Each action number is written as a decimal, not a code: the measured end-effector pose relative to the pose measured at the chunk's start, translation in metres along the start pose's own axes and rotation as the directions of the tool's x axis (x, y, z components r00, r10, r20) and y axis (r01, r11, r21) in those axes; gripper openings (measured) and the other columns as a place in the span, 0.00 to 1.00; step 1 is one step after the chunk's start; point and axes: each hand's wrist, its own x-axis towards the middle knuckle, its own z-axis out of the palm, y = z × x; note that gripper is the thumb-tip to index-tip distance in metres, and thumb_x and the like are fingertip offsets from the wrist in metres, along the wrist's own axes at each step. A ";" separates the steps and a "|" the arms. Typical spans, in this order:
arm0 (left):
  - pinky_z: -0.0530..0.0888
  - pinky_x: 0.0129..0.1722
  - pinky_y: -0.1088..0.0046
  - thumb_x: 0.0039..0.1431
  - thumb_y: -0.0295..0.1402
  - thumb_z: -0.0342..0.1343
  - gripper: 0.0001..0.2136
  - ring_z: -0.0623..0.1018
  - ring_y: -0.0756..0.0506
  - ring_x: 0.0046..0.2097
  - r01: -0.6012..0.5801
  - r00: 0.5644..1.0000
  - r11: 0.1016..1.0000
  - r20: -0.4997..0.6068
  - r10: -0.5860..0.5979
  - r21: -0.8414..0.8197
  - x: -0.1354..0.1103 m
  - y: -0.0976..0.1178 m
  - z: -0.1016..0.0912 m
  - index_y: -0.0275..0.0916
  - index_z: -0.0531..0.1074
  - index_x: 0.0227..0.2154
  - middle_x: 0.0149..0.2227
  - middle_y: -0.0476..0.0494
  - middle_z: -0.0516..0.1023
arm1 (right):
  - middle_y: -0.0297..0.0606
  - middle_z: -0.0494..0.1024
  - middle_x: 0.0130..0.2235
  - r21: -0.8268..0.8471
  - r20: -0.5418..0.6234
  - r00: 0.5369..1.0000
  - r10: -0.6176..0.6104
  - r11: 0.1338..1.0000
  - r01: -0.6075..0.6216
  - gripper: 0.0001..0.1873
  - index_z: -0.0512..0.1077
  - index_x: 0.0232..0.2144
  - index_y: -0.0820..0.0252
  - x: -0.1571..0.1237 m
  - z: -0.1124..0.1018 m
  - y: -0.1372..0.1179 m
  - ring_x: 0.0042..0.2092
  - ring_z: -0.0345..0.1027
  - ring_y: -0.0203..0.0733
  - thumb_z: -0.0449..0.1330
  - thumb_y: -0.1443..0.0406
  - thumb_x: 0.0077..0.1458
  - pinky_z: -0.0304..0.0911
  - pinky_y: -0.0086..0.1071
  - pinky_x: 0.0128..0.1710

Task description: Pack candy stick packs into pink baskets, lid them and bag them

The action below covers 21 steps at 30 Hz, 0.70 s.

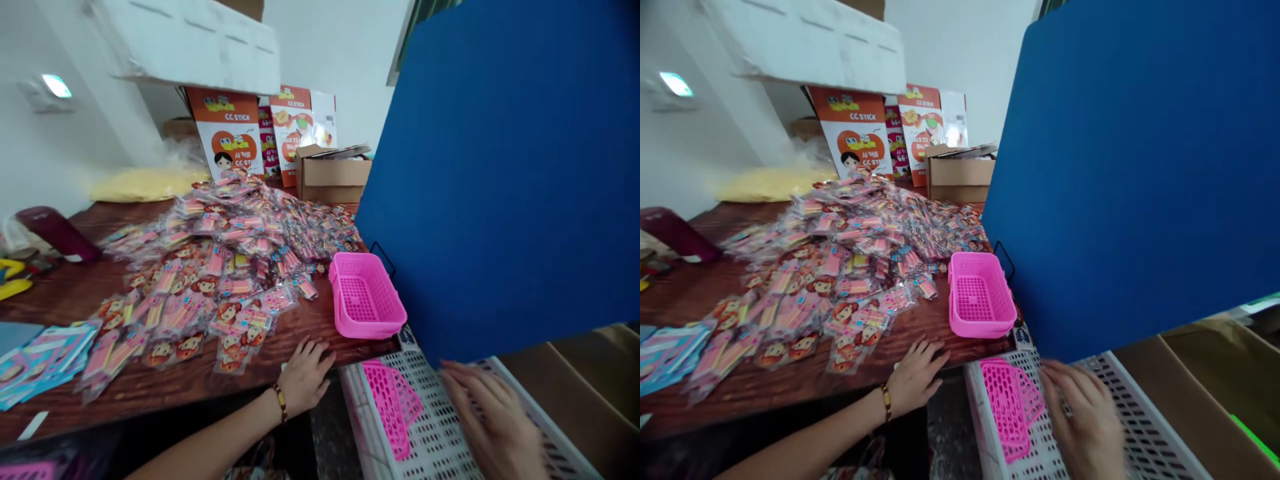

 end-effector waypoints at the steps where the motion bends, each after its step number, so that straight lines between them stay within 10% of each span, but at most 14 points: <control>1: 0.53 0.67 0.49 0.59 0.36 0.57 0.24 0.62 0.37 0.62 0.032 0.999 0.996 0.001 -0.032 -0.084 0.001 0.000 -0.002 0.41 0.65 0.58 0.60 0.38 0.67 | 0.40 0.80 0.42 -0.015 0.025 0.993 -0.116 0.993 0.116 0.12 0.75 0.35 0.40 0.009 0.014 -0.023 0.47 0.71 0.55 0.54 0.49 0.59 0.61 0.56 0.55; 5: 0.60 0.64 0.53 0.61 0.32 0.53 0.21 0.67 0.38 0.60 0.177 0.981 0.913 -0.008 -0.194 -0.368 0.008 -0.002 -0.016 0.36 0.67 0.56 0.56 0.36 0.71 | 0.43 0.81 0.39 -0.187 0.273 0.959 -0.079 0.973 0.133 0.15 0.75 0.41 0.52 0.078 0.085 -0.103 0.43 0.74 0.53 0.54 0.53 0.61 0.64 0.47 0.49; 10: 0.62 0.63 0.54 0.59 0.33 0.52 0.22 0.68 0.36 0.60 0.257 0.951 0.803 -0.007 -0.309 -0.538 0.021 -0.013 -0.035 0.32 0.68 0.56 0.57 0.32 0.71 | 0.50 0.80 0.42 -0.491 0.353 0.926 0.135 0.869 0.061 0.19 0.74 0.47 0.63 0.141 0.152 -0.141 0.46 0.73 0.54 0.54 0.55 0.62 0.63 0.39 0.45; 21: 0.69 0.55 0.60 0.59 0.48 0.53 0.28 0.68 0.37 0.61 0.352 0.832 0.184 0.216 -0.511 -0.918 0.101 -0.048 -0.045 0.39 0.62 0.60 0.62 0.33 0.67 | 0.49 0.81 0.38 -0.563 0.364 0.919 0.151 0.822 0.088 0.20 0.77 0.40 0.64 0.163 0.174 -0.130 0.41 0.74 0.48 0.50 0.57 0.62 0.59 0.33 0.36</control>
